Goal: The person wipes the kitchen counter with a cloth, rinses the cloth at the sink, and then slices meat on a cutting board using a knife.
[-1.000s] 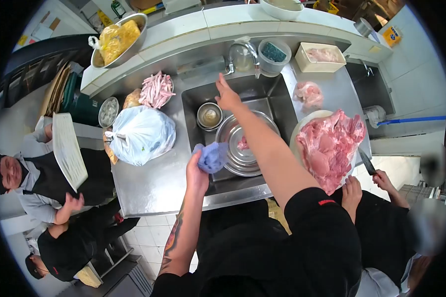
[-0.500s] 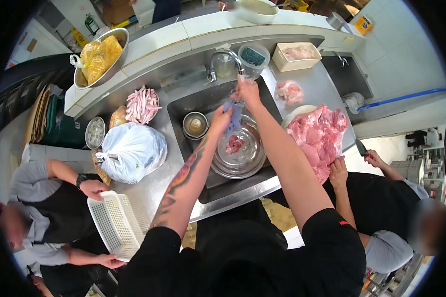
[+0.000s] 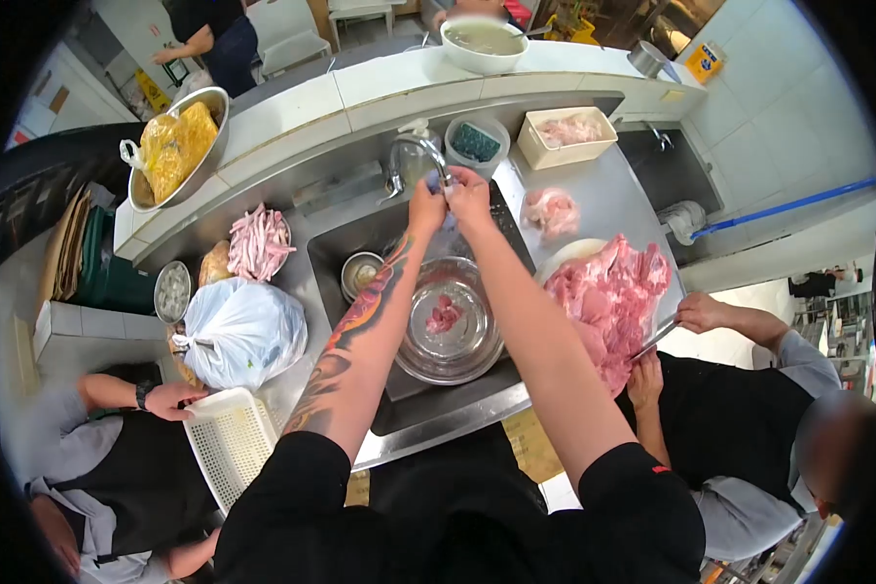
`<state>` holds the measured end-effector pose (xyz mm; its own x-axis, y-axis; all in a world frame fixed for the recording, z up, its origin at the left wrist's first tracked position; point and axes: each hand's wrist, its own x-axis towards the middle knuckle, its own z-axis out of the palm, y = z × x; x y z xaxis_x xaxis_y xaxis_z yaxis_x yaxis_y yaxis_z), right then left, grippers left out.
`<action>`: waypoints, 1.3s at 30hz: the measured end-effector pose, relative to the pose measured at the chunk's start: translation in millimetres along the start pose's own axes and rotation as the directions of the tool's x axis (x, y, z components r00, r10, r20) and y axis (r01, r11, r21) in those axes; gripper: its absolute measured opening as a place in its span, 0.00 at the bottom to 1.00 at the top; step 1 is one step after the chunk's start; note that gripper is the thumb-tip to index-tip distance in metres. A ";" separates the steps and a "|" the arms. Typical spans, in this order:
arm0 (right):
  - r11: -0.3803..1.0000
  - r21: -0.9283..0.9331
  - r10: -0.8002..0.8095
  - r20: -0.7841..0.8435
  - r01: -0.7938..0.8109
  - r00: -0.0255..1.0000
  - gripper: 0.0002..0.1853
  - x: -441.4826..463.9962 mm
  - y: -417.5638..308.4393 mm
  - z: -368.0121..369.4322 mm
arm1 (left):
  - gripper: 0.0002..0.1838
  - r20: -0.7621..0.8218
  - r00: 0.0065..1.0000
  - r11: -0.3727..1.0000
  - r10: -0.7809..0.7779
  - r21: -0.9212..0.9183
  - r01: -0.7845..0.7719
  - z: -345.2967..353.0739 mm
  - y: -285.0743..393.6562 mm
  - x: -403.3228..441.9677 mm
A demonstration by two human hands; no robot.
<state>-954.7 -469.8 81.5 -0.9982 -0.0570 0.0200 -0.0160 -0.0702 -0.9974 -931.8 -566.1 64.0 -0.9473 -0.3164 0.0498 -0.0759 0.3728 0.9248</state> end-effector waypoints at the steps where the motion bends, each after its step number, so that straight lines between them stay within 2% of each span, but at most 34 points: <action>1: 1.000 -0.021 -0.012 -0.097 0.009 0.995 0.15 2.7 10.9 6.3 | 0.23 -0.040 0.998 0.996 -0.040 -0.086 0.036 4.7 1.6 -0.2; 2: 0.999 -0.044 -0.023 -0.192 0.015 0.981 0.13 3.6 20.9 7.2 | 0.24 -0.076 0.993 0.982 -0.085 -0.173 0.071 9.3 3.0 -2.4; 3: 0.966 -0.258 -0.041 -0.234 -0.022 0.971 0.10 -8.0 8.8 5.0 | 0.24 -0.109 0.985 0.960 -0.134 -0.260 0.102 13.2 3.8 -5.9; 4: 0.966 -0.259 -0.039 -0.229 -0.022 0.973 0.10 -2.5 21.7 -1.9 | 0.24 -0.113 0.984 0.960 -0.138 -0.261 0.104 17.5 5.0 -10.0; 6: 0.922 -0.356 0.072 -0.235 -0.155 0.969 0.20 6.3 45.3 -17.3 | 0.12 -0.112 0.990 0.972 -0.091 -0.226 0.064 20.9 6.4 -18.4; 7: 0.832 -0.532 0.051 -0.213 -0.159 0.976 0.23 2.9 26.8 -18.1 | 0.12 -0.117 0.989 0.972 -0.091 -0.225 0.063 18.4 2.4 -20.7; 8: 0.832 -0.531 0.051 -0.211 -0.158 0.976 0.23 -4.2 10.9 -13.7 | 0.12 -0.090 0.992 0.972 -0.086 -0.224 0.064 14.6 -2.9 -24.1; 10: 0.914 -0.395 0.020 -0.172 -0.088 0.985 0.22 -10.1 8.9 -7.5 | 0.14 -0.027 0.997 0.972 -0.075 -0.225 0.067 5.6 -2.0 -31.8; 11: 0.915 -0.402 -0.080 -0.108 0.029 0.991 0.18 -11.0 19.5 -3.6 | 0.13 0.036 0.985 0.908 -0.170 -0.382 0.171 2.0 -0.4 -31.3; 12: 0.915 -0.403 -0.075 -0.110 0.024 0.991 0.18 -17.6 18.0 -2.6 | 0.13 0.039 0.984 0.907 -0.175 -0.382 0.176 -2.6 3.2 -30.6; 14: 0.998 -0.050 -0.030 -0.025 0.028 0.999 0.11 -39.6 1.7 -1.5 | 0.12 0.014 0.978 0.827 -0.209 -0.530 0.185 -9.2 9.1 -26.7; 15: 0.998 -0.003 0.063 -0.068 -0.063 0.996 0.08 -49.8 -19.2 -2.6 | 0.09 0.036 0.974 0.789 -0.225 -0.580 0.204 -13.8 20.9 -31.8; 16: 0.998 -0.004 0.068 -0.068 -0.069 0.995 0.08 -45.7 -8.8 -12.8 | 0.09 0.037 0.972 0.788 -0.230 -0.579 0.209 -19.4 29.1 -37.5; 18: 0.973 -0.200 0.135 0.081 -0.117 0.988 0.08 -30.5 -3.5 -33.0 | 0.07 0.133 0.982 0.723 -0.130 -0.665 0.186 -28.5 38.0 -45.8; 20: 0.964 -0.195 0.203 0.094 -0.182 0.975 0.09 -24.4 -5.8 -38.4 | 0.08 0.148 0.984 0.760 -0.095 -0.628 0.168 -35.5 33.1 -50.0; 22: 0.992 0.001 0.125 0.075 -0.125 0.989 0.08 -23.0 -14.3 -33.4 | 0.09 0.270 0.957 0.777 -0.103 -0.579 0.247 -45.5 31.4 -53.8; 24: 0.990 0.043 0.136 0.051 -0.138 0.989 0.12 -19.0 -6.1 -24.6 | 0.11 0.296 0.941 0.775 -0.167 -0.550 0.311 -44.5 16.3 -42.3; 26: 0.999 -0.033 -0.027 0.096 0.030 0.995 0.18 -19.7 14.2 -19.6 | 0.11 0.115 0.976 0.730 -0.185 -0.648 0.215 -42.9 14.6 -35.8; 27: 0.979 -0.186 -0.051 0.166 0.082 0.985 0.24 -21.1 23.1 -19.0 | 0.08 0.019 0.982 0.744 -0.190 -0.649 0.157 -38.6 14.5 -28.6; 28: 0.979 -0.187 -0.048 0.164 0.079 0.985 0.24 -26.8 16.6 -20.7 | 0.08 0.022 0.981 0.744 -0.192 -0.648 0.160 -33.2 14.7 -24.4; 30: 0.946 -0.321 0.030 0.247 0.053 0.968 0.24 -35.8 -1.3 -28.1 | 0.10 -0.128 0.992 0.777 0.005 -0.624 -0.085 -23.5 14.1 -19.9; 31: 0.883 -0.465 0.114 0.347 0.065 0.931 0.21 -27.1 -8.2 -38.4 | 0.10 -0.109 0.991 0.845 0.072 -0.521 -0.119 -22.7 10.4 -20.7; 32: 0.884 -0.464 0.113 0.345 0.065 0.932 0.21 -25.2 -11.3 -40.8 | 0.10 -0.108 0.991 0.845 0.073 -0.521 -0.119 -21.4 6.8 -22.5; 34: 0.998 -0.026 0.057 0.333 -0.051 0.941 0.18 -28.0 -25.4 -41.2 | 0.10 -0.052 0.988 0.944 0.149 -0.290 -0.157 -20.4 5.8 -29.1; 35: 0.991 -0.037 0.133 0.232 -0.128 0.963 0.16 -30.4 -32.1 -40.9 | 0.10 -0.068 0.987 0.960 0.146 -0.233 -0.158 -16.9 5.9 -34.5; 36: 0.991 -0.037 0.132 0.230 -0.127 0.964 0.16 -38.1 -39.5 -36.0 | 0.10 -0.066 0.987 0.959 0.148 -0.234 -0.159 -13.7 -0.4 -32.1; 38: 0.951 0.257 0.148 0.110 -0.172 0.983 0.15 -52.1 -46.4 -23.2 | 0.10 0.044 0.999 0.994 -0.016 -0.105 0.020 -2.6 -23.3 -21.1; 39: 0.936 0.298 0.159 0.111 -0.185 0.981 0.14 -55.7 -38.2 -20.3 | 0.10 0.045 0.999 0.994 -0.014 -0.107 0.018 3.9 -28.2 -16.9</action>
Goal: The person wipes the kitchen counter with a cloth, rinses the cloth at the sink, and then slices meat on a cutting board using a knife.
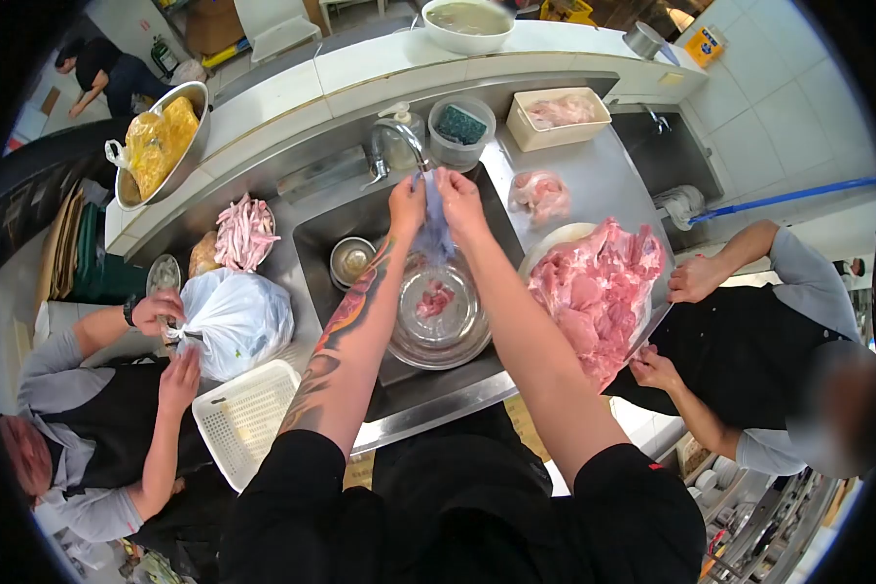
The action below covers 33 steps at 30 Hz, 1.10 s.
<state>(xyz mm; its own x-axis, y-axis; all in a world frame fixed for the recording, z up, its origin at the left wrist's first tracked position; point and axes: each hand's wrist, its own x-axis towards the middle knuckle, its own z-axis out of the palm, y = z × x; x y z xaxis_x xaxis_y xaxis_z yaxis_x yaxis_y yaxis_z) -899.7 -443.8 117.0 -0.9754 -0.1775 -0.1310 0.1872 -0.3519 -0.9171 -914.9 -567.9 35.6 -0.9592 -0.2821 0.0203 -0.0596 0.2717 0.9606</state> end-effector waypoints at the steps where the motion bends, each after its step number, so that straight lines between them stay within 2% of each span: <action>1: 1.000 -0.001 -0.001 -0.001 0.001 1.000 0.14 -2.8 3.9 4.9 | 0.09 0.044 0.985 0.916 -0.170 -0.361 0.174 5.9 -1.9 3.0; 2: 0.990 -0.138 -0.050 -0.086 0.038 0.995 0.16 -5.7 8.1 10.4 | 0.08 0.146 0.940 0.678 -0.307 -0.660 0.324 11.7 -4.6 4.4; 3: 0.960 -0.274 -0.108 -0.163 0.060 0.981 0.19 -7.3 11.0 12.3 | 0.08 0.146 0.940 0.677 -0.309 -0.660 0.325 13.9 8.9 -0.7; 4: 0.960 -0.273 -0.106 -0.162 0.059 0.981 0.19 -5.6 10.8 11.4 | 0.09 0.147 0.925 0.649 -0.351 -0.674 0.353 14.3 34.9 -8.5; 7: 0.939 -0.274 0.122 -0.301 -0.208 0.946 0.24 12.2 12.1 6.6 | 0.11 0.098 0.893 0.600 -0.440 -0.708 0.373 23.0 55.5 -13.6; 8: 0.976 -0.138 0.123 -0.293 -0.169 0.948 0.23 17.3 24.9 10.9 | 0.13 0.090 0.920 0.586 -0.380 -0.747 0.315 20.2 53.7 -15.5; 9: 0.976 -0.138 0.123 -0.294 -0.169 0.948 0.23 13.7 18.9 15.6 | 0.15 0.081 0.944 0.566 -0.320 -0.783 0.259 17.8 46.5 -15.4; 10: 0.966 -0.190 0.142 -0.176 -0.175 0.974 0.22 7.0 9.1 20.9 | 0.18 0.224 0.887 0.496 -0.404 -0.761 0.418 10.9 34.4 -2.4; 11: 0.954 -0.243 0.166 -0.058 -0.175 0.984 0.21 0.2 0.0 26.9 | 0.18 0.226 0.886 0.496 -0.405 -0.760 0.420 10.1 21.6 2.1; 12: 0.979 -0.104 0.171 -0.069 -0.177 0.983 0.15 -1.3 1.1 30.6 | 0.18 0.283 0.888 0.433 -0.363 -0.792 0.430 4.8 26.2 1.8; 13: 0.978 -0.105 0.172 -0.065 -0.178 0.983 0.15 8.0 13.8 22.9 | 0.18 0.333 0.888 0.367 -0.317 -0.820 0.439 2.4 21.8 4.5; 14: 0.983 -0.085 0.158 -0.042 -0.161 0.987 0.14 19.2 24.0 14.1 | 0.17 0.178 0.921 0.542 -0.346 -0.764 0.351 10.1 14.4 9.8; 15: 0.988 -0.063 0.143 -0.018 -0.144 0.990 0.13 30.3 32.2 6.1 | 0.20 0.132 0.930 0.638 -0.344 -0.693 0.335 4.6 60.2 -11.2; 16: 0.984 -0.038 0.167 -0.103 -0.172 0.980 0.13 36.2 31.4 2.9 | 0.22 0.064 0.956 0.767 -0.286 -0.583 0.269 10.4 74.0 -23.1; 17: 0.984 0.091 0.165 -0.135 -0.153 0.977 0.13 32.7 25.2 4.4 | 0.24 0.008 0.976 0.870 -0.218 -0.451 0.198 14.7 79.4 -30.8; 18: 0.989 0.027 0.145 -0.167 -0.142 0.975 0.13 36.2 23.7 6.9 | 0.29 0.034 0.982 0.887 -0.184 -0.425 0.181 15.5 75.0 -34.7; 20: 0.990 -0.037 0.127 -0.201 -0.137 0.971 0.13 37.5 22.1 6.4 | 0.31 0.030 0.986 0.921 -0.163 -0.354 0.163 4.7 61.9 -37.8; 21: 0.992 -0.092 0.078 -0.064 -0.084 0.995 0.13 34.1 15.2 5.7 | 0.33 0.032 0.990 0.949 -0.138 -0.282 0.141 -4.3 56.3 -39.6; 22: 0.990 -0.140 0.035 0.076 -0.024 0.996 0.13 31.5 11.1 2.4 | 0.32 0.123 0.986 0.984 -0.111 -0.128 0.127 -19.0 46.3 -35.6; 23: 0.990 -0.141 0.039 0.074 -0.028 0.997 0.13 29.2 4.3 -3.7 | 0.33 0.216 0.971 0.995 -0.097 0.026 0.094 -31.9 38.1 -28.6; 25: 0.966 -0.242 0.153 0.237 -0.094 0.960 0.08 35.4 -2.9 -22.9 | 0.24 0.111 0.985 0.980 0.130 -0.168 -0.110 -34.1 30.7 -20.3; 26: 0.967 -0.254 0.083 0.238 -0.021 0.968 0.08 39.7 2.1 -27.5 | 0.13 0.094 0.986 0.980 0.138 -0.156 -0.123 -42.8 36.4 -17.2; 27: 0.967 -0.253 0.085 0.235 -0.023 0.968 0.08 37.9 -1.7 -24.1 | 0.13 0.097 0.986 0.980 0.137 -0.156 -0.120 -42.4 54.8 -18.9; 29: 0.937 -0.347 0.048 0.219 0.032 0.975 0.11 29.5 -13.5 -14.0 | 0.10 -0.139 0.983 0.929 0.118 -0.333 -0.159 -30.6 77.1 -26.2; 30: 0.937 -0.348 0.050 0.215 0.029 0.975 0.11 33.2 -9.2 -18.5 | 0.09 -0.130 0.975 0.951 0.180 -0.232 -0.207 -28.2 67.2 -22.8; 31: 0.927 -0.371 0.049 0.242 0.046 0.969 0.12 41.4 -3.1 -25.0 | 0.09 -0.130 0.975 0.951 0.179 -0.233 -0.205 -34.7 66.1 -17.5; 32: 0.918 -0.392 0.049 0.268 0.063 0.962 0.14 46.8 3.7 -32.7 | 0.08 -0.032 0.961 0.962 0.273 0.033 -0.272 -45.0 64.1 -12.4; 33: 0.918 -0.392 0.049 0.267 0.062 0.963 0.14 40.7 -1.1 -34.4 | 0.08 0.089 0.937 0.892 0.337 0.288 -0.348 -51.1 65.5 -10.2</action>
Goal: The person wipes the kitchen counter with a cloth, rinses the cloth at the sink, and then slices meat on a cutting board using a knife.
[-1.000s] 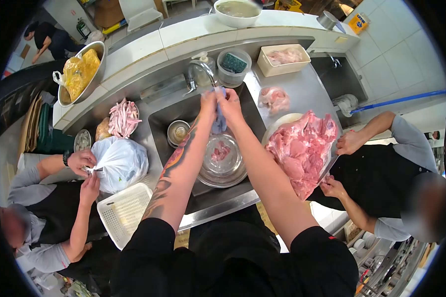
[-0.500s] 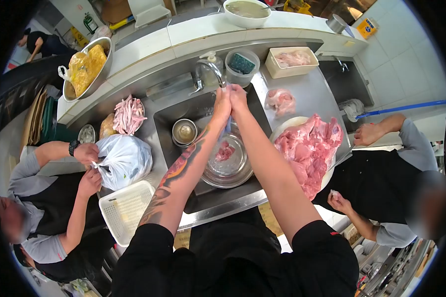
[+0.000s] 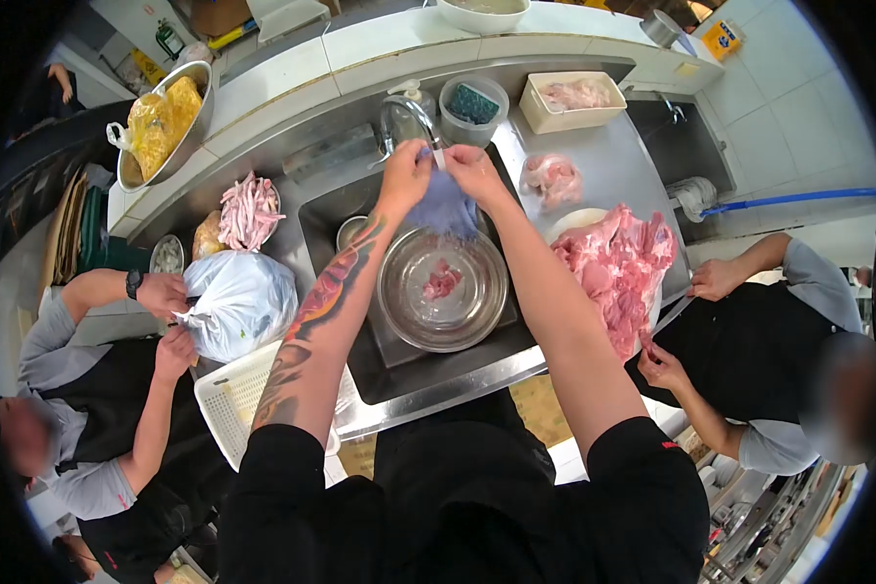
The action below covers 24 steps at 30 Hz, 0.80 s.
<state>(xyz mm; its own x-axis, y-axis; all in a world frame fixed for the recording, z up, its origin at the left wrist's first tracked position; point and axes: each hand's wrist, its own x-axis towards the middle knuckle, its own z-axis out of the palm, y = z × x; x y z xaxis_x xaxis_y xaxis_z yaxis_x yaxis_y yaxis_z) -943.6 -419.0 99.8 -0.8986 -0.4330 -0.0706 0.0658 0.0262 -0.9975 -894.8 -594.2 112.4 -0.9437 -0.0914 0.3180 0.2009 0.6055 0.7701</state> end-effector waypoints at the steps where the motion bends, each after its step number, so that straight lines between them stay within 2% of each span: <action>1: 0.976 -0.207 0.082 0.063 -0.067 0.995 0.14 -9.9 -7.0 -1.6 | 0.08 0.001 1.000 1.000 0.000 0.000 0.000 -7.7 10.5 1.9; 2: 0.905 -0.409 0.172 0.109 -0.114 0.979 0.13 -16.7 -15.6 -2.2 | 0.10 -0.013 0.994 0.992 -0.105 -0.065 0.104 -17.5 20.4 5.7; 3: 0.906 -0.410 0.170 0.116 -0.108 0.979 0.13 -17.4 -14.3 -5.8 | 0.13 -0.023 0.977 0.970 -0.210 -0.130 0.205 -24.5 25.3 7.6; 4: 0.945 -0.302 0.166 0.117 -0.124 0.979 0.13 -19.8 -11.7 -9.5 | 0.13 -0.028 0.977 0.970 -0.213 -0.127 0.208 -20.6 19.4 4.4; 5: 0.972 -0.190 0.164 0.115 -0.140 0.980 0.14 -20.6 -8.7 -11.2 | 0.16 0.022 0.970 0.918 -0.241 -0.319 0.235 -10.6 11.2 0.0; 6: 0.972 -0.189 0.165 0.117 -0.141 0.979 0.14 -18.0 -8.9 -6.1 | 0.19 0.077 0.963 0.828 -0.257 -0.497 0.261 -2.8 10.0 -3.9; 7: 0.996 0.021 0.080 0.062 -0.081 0.995 0.15 -12.6 -9.2 1.1 | 0.21 0.042 0.990 0.847 -0.137 -0.513 0.139 6.9 9.9 -10.1; 8: 0.975 0.224 0.005 -0.011 -0.003 1.000 0.17 -7.5 -11.2 4.2 | 0.21 0.043 0.990 0.846 -0.138 -0.514 0.140 7.6 5.1 -13.7; 10: 0.985 0.169 0.023 -0.022 -0.019 0.999 0.16 -7.0 -13.6 6.1 | 0.17 0.298 0.940 0.964 -0.167 -0.152 0.219 -2.5 -3.2 -19.5; 12: 0.989 0.120 -0.070 -0.087 0.080 0.994 0.15 -13.5 -11.1 13.9 | 0.14 0.317 0.932 0.967 -0.173 -0.123 0.222 -10.3 -11.7 -9.4; 13: 0.989 0.121 -0.073 -0.079 0.082 0.994 0.15 -15.2 -11.1 15.8 | 0.14 0.291 0.931 0.865 -0.222 -0.382 0.326 -14.7 -9.6 -4.8; 14: 0.997 0.075 -0.023 0.064 0.018 0.998 0.15 -17.8 -11.5 15.8 | 0.16 0.278 0.921 0.689 -0.273 -0.612 0.388 -19.0 -7.2 -1.3; 15: 0.999 0.020 0.034 0.199 -0.039 0.979 0.16 -18.4 -11.8 13.4 | 0.11 0.299 0.917 0.613 -0.264 -0.682 0.399 -26.4 8.7 1.3; 16: 0.999 0.020 0.032 0.199 -0.037 0.980 0.16 -16.8 -13.1 8.9 | 0.11 0.298 0.918 0.614 -0.262 -0.682 0.397 -24.6 9.0 2.3; 18: 0.986 -0.149 0.114 0.282 -0.073 0.953 0.19 -12.9 -20.3 3.9 | 0.10 0.221 0.961 0.629 -0.166 -0.727 0.276 -21.4 5.8 0.5; 19: 0.986 -0.151 0.113 0.286 -0.072 0.952 0.19 -11.5 -25.0 6.3 | 0.10 0.217 0.962 0.629 -0.167 -0.727 0.274 -20.0 1.2 -1.5; 21: 0.977 -0.210 0.070 0.195 -0.028 0.978 0.22 -9.5 -30.8 11.4 | 0.12 0.124 0.935 0.651 -0.331 -0.688 0.322 -18.4 1.7 -6.7; 22: 0.977 -0.212 0.071 0.193 -0.029 0.979 0.22 -11.0 -30.6 15.9 | 0.12 0.126 0.935 0.649 -0.331 -0.689 0.322 -18.9 6.3 -6.5; 24: 0.809 -0.586 -0.044 0.014 0.043 0.999 0.20 -16.5 -29.6 27.7 | 0.12 0.085 0.952 0.618 -0.294 -0.743 0.257 -18.1 17.5 -6.3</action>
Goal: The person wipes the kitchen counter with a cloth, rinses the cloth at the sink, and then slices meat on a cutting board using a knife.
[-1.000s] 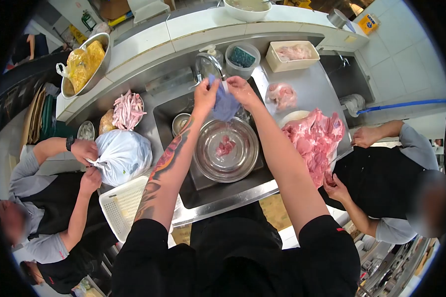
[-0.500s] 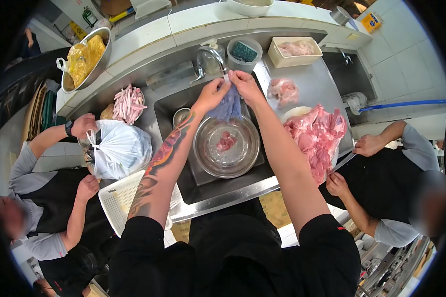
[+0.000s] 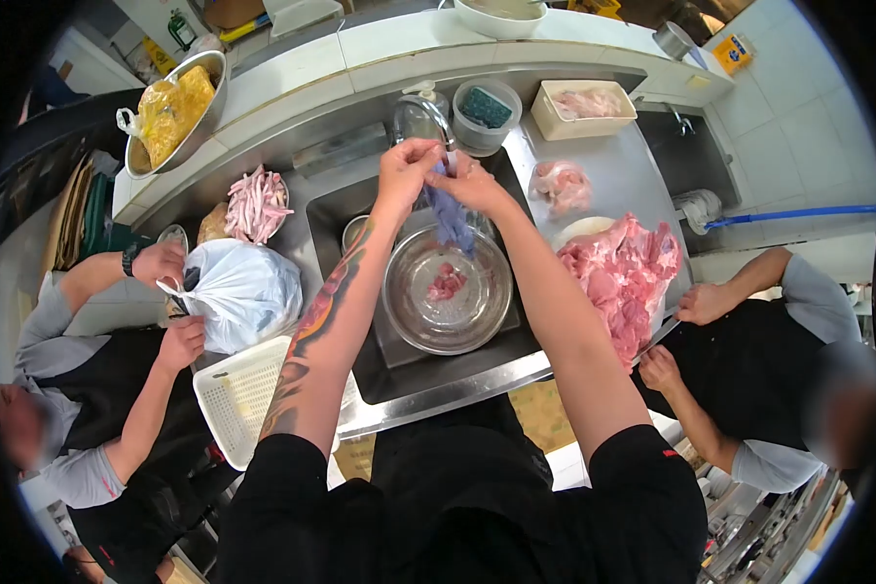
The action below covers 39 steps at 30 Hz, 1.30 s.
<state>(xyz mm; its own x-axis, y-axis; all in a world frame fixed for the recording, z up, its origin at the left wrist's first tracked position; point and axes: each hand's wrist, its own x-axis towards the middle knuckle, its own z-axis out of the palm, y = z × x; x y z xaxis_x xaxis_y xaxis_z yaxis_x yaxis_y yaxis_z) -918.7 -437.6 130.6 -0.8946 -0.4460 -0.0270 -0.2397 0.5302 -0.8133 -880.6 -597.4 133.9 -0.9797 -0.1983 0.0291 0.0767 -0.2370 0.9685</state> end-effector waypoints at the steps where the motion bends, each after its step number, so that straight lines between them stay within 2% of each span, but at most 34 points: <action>1: 0.852 0.358 -0.384 -0.071 0.383 0.921 0.17 1.0 -4.9 4.0 | 0.12 0.001 1.000 1.000 -0.001 -0.004 0.001 1.6 1.2 -3.1; 2: 0.852 0.356 -0.385 -0.070 0.383 0.920 0.17 -0.4 -6.4 -1.4 | 0.11 -0.006 0.999 0.999 0.045 0.003 -0.045 3.1 4.4 -6.3; 4: 0.945 0.326 -0.055 0.146 0.004 0.988 0.13 -3.5 -12.8 -16.8 | 0.11 -0.012 0.995 0.995 0.096 0.009 -0.096 3.7 -2.5 -13.6; 5: 0.946 0.324 -0.055 0.141 0.007 0.988 0.13 -2.3 -10.4 -14.2 | 0.11 0.020 0.998 0.998 0.052 -0.030 -0.052 5.1 -15.8 -21.1; 6: 0.874 0.486 -0.006 0.067 -0.027 0.998 0.12 -1.1 -3.4 -6.5 | 0.11 0.054 0.999 0.998 0.008 -0.069 -0.004 5.9 -29.8 -29.7; 7: 0.772 0.634 0.056 0.003 -0.046 0.998 0.11 -1.2 -2.9 -1.9 | 0.10 0.113 0.994 0.998 0.005 0.062 -0.012 6.2 -40.0 -39.9; 8: 0.773 0.632 0.059 0.001 -0.046 0.998 0.11 -2.2 -2.2 3.3 | 0.10 0.115 0.993 0.998 0.004 0.060 -0.011 2.6 -49.3 -39.1; 10: 0.726 0.682 0.091 -0.221 0.087 0.971 0.12 -7.3 -4.2 11.8 | 0.11 0.219 0.973 0.976 -0.072 0.215 0.023 -16.6 -71.4 -33.5; 11: 0.788 0.614 0.128 -0.226 0.039 0.966 0.14 -8.3 0.3 7.2 | 0.11 0.231 0.969 0.962 -0.089 0.273 0.023 -27.5 -78.9 -27.6; 12: 0.789 0.613 0.128 -0.225 0.038 0.966 0.14 -5.0 14.1 6.1 | 0.11 0.229 0.969 0.962 -0.089 0.272 0.024 -26.3 -76.8 -23.7; 14: 0.914 0.404 0.142 -0.220 -0.042 0.965 0.17 2.1 42.2 11.9 | 0.11 0.177 0.984 0.974 -0.017 0.224 -0.023 -23.9 -64.6 -18.6; 15: 0.911 0.409 0.145 -0.215 -0.046 0.966 0.17 1.9 42.3 16.4 | 0.11 0.147 0.986 0.973 0.071 0.209 -0.102 -18.6 -58.3 -13.1; 17: 0.818 0.575 0.136 -0.176 -0.011 0.975 0.21 2.1 36.6 24.5 | 0.11 0.114 0.989 0.969 0.092 0.219 -0.116 -8.7 -38.6 -11.2; 18: 0.817 0.576 0.137 -0.176 -0.010 0.975 0.21 -1.3 24.7 24.8 | 0.11 0.083 0.989 0.965 0.120 0.224 -0.135 -5.9 -33.2 -9.2; 20: 0.916 0.378 0.001 -0.327 0.130 0.945 0.23 -13.1 -4.6 21.4 | 0.11 0.041 0.987 0.947 0.153 0.281 -0.158 -8.6 -36.1 0.4; 21: 0.861 0.474 -0.104 -0.192 0.184 0.976 0.23 0.2 13.2 30.3 | 0.11 -0.003 0.982 0.925 0.188 0.336 -0.176 -12.1 -37.7 4.0; 22: 0.860 0.477 -0.103 -0.190 0.183 0.976 0.23 4.8 18.8 29.7 | 0.11 -0.004 0.982 0.925 0.187 0.339 -0.174 -18.6 -37.7 5.6; 24: 0.939 0.318 -0.123 -0.055 0.134 0.991 0.22 6.9 33.3 16.2 | 0.12 0.172 0.984 0.930 0.040 0.353 -0.099 -30.9 -36.0 7.5; 25: 0.935 0.335 -0.125 0.014 0.114 0.992 0.19 7.5 36.9 0.1 | 0.12 0.179 0.983 0.918 0.031 0.385 -0.099 -28.0 -24.9 -1.5; 26: 0.935 0.336 -0.129 0.017 0.116 0.991 0.19 9.9 37.8 -9.1 | 0.12 0.175 0.984 0.917 0.032 0.387 -0.099 -30.8 -23.7 -7.3; 28: 0.933 0.359 0.003 -0.024 0.006 1.000 0.16 9.0 33.1 -19.7 | 0.13 0.325 0.946 0.923 0.003 0.364 -0.128 -40.2 -34.7 -17.5; 29: 0.908 0.419 0.012 -0.012 -0.006 1.000 0.15 4.1 31.6 -21.8 | 0.12 0.346 0.934 0.869 -0.084 0.485 -0.101 -46.4 -38.5 -19.4; 30: 0.879 0.475 -0.010 -0.065 0.040 0.998 0.15 -2.2 25.6 -12.9 | 0.12 0.349 0.934 0.871 -0.082 0.480 -0.103 -53.2 -44.4 -20.3; 31: 0.853 0.515 -0.028 -0.121 0.087 0.992 0.15 -4.9 19.0 -1.7 | 0.12 0.326 0.944 0.880 -0.045 0.461 -0.117 -56.1 -52.5 -20.2; 32: 0.930 0.337 -0.068 -0.228 0.144 0.971 0.16 -2.7 22.3 13.3 | 0.12 0.310 0.951 0.894 -0.004 0.427 -0.135 -51.3 -60.0 -18.0; 33: 0.985 0.143 -0.076 -0.162 0.100 0.984 0.17 -0.4 29.1 16.6 | 0.12 0.222 0.975 0.930 -0.023 0.363 -0.061 -43.8 -60.3 -16.3; 34: 0.986 0.095 -0.127 -0.130 0.139 0.983 0.17 14.8 63.7 43.7 | 0.12 0.147 0.987 0.960 -0.062 0.279 0.019 -31.9 -57.8 -16.6; 36: 0.905 0.191 -0.351 -0.167 0.379 0.922 0.16 -7.6 28.6 34.0 | 0.13 0.166 0.982 0.996 -0.092 0.011 0.091 -16.1 -44.4 -13.6; 38: 0.965 0.204 -0.173 0.014 0.167 0.985 0.20 -10.0 32.4 11.1 | 0.14 0.149 0.989 0.955 -0.001 0.293 -0.043 -17.1 -35.3 -15.9; 39: 0.930 0.366 -0.029 0.020 0.020 0.999 0.16 -11.1 32.5 6.6 | 0.14 0.196 0.981 0.926 0.005 0.369 -0.078 -21.0 -26.6 -19.7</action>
<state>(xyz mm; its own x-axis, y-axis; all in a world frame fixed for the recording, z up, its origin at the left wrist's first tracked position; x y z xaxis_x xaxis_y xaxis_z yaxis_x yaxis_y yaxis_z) -914.1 -420.2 100.6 -0.8795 -0.4757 -0.0148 -0.1028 0.2201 -0.9701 -859.4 -607.2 102.3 -0.9966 -0.0094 0.0817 0.0794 0.1465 0.9860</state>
